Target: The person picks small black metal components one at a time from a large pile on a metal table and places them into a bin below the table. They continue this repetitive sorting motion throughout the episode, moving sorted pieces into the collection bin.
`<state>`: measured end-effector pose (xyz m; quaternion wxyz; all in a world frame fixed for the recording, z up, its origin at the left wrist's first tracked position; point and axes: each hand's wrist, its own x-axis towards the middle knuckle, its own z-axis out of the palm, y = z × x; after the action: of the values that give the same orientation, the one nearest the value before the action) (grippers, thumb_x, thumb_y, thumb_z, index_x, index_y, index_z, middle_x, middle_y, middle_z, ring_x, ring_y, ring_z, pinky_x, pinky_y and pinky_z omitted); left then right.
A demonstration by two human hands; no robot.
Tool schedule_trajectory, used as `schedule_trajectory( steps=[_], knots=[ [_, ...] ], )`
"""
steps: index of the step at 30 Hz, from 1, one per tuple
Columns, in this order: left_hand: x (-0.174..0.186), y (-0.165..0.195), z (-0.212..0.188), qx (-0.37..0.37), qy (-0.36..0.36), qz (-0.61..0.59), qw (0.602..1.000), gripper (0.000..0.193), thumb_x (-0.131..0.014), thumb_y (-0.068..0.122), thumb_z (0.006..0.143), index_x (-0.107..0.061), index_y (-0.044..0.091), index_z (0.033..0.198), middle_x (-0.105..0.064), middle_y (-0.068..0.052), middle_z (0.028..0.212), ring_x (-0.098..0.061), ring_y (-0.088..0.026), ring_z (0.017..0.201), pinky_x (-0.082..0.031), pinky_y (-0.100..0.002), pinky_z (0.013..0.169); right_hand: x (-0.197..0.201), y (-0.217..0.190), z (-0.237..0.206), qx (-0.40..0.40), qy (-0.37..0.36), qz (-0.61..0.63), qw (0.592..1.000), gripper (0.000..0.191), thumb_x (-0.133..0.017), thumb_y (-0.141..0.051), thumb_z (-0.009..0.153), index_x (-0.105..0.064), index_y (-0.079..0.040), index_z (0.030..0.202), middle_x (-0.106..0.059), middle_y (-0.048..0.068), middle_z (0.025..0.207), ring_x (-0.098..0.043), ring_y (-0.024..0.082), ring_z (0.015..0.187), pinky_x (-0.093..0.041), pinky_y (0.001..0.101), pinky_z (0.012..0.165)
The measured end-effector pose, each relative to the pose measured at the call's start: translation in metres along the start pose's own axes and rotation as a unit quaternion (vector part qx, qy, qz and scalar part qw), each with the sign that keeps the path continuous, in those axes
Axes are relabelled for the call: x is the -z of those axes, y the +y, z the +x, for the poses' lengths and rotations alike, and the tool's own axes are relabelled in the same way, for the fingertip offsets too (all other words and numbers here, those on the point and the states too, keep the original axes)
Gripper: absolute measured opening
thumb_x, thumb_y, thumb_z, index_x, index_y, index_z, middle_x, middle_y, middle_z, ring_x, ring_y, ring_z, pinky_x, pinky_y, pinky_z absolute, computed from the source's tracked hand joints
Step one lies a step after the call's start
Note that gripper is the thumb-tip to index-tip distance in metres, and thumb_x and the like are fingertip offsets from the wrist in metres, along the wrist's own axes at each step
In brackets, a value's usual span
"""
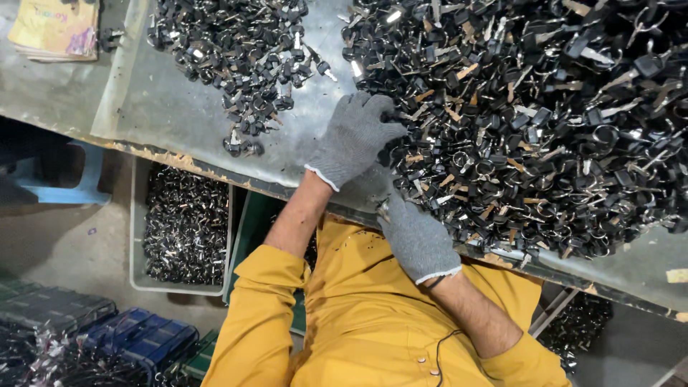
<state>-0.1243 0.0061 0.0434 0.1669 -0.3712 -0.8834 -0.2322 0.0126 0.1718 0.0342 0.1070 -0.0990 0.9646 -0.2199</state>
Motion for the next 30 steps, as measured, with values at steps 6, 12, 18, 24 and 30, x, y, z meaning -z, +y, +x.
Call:
schedule_trajectory(
  steps=[6,12,18,24,30],
  knots=[
    [0.006,0.012,-0.003,-0.018,-0.063,0.031,0.997,0.021,-0.066,0.008,0.087,-0.069,0.010,0.108,-0.064,-0.010,0.113,-0.061,-0.030,0.109,-0.049,-0.043,0.096,0.000,-0.002,-0.002,-0.037,-0.048,-0.043,0.997,0.036,-0.061,-0.039,0.099,-0.056,-0.010,0.119,-0.071,0.019,0.098,-0.073,0.040,0.073,-0.060,0.0515,0.060],
    [0.008,0.079,-0.061,0.264,0.038,-0.292,0.918,0.046,-0.072,0.011,0.087,-0.059,0.007,0.131,-0.068,-0.006,0.095,-0.069,-0.025,0.084,-0.057,-0.042,0.082,0.002,0.006,0.002,-0.083,-0.162,0.007,0.983,0.031,-0.057,-0.039,0.102,-0.061,-0.012,0.118,-0.074,0.022,0.092,-0.071,0.044,0.079,-0.058,0.0557,0.071],
    [-0.009,0.077,-0.093,0.356,0.025,-0.122,0.926,0.037,-0.080,0.017,0.080,-0.066,0.014,0.114,-0.072,-0.006,0.082,-0.070,-0.030,0.078,-0.054,-0.044,0.072,-0.005,0.009,-0.003,-0.015,-0.014,0.054,0.998,0.037,-0.060,-0.030,0.094,-0.059,-0.004,0.120,-0.072,0.025,0.098,-0.070,0.046,0.079,-0.057,0.0558,0.067],
    [-0.005,0.067,-0.104,0.372,-0.030,-0.178,0.910,0.030,-0.075,0.015,0.082,-0.066,0.012,0.110,-0.072,-0.008,0.085,-0.071,-0.030,0.081,-0.055,-0.044,0.076,0.010,0.006,0.008,-0.083,-0.111,0.074,0.988,0.040,-0.061,-0.034,0.094,-0.056,-0.007,0.124,-0.071,0.025,0.096,-0.070,0.046,0.084,-0.057,0.0549,0.072],
    [-0.012,0.066,-0.107,0.240,-0.032,-0.112,0.964,0.022,-0.067,0.006,0.084,-0.067,0.009,0.105,-0.071,-0.012,0.097,-0.068,-0.035,0.095,-0.049,-0.049,0.083,0.006,-0.010,0.011,-0.057,-0.086,-0.031,0.994,0.028,-0.052,-0.029,0.104,-0.053,-0.002,0.109,-0.068,0.025,0.103,-0.072,0.044,0.074,-0.060,0.0535,0.059]
  ],
)
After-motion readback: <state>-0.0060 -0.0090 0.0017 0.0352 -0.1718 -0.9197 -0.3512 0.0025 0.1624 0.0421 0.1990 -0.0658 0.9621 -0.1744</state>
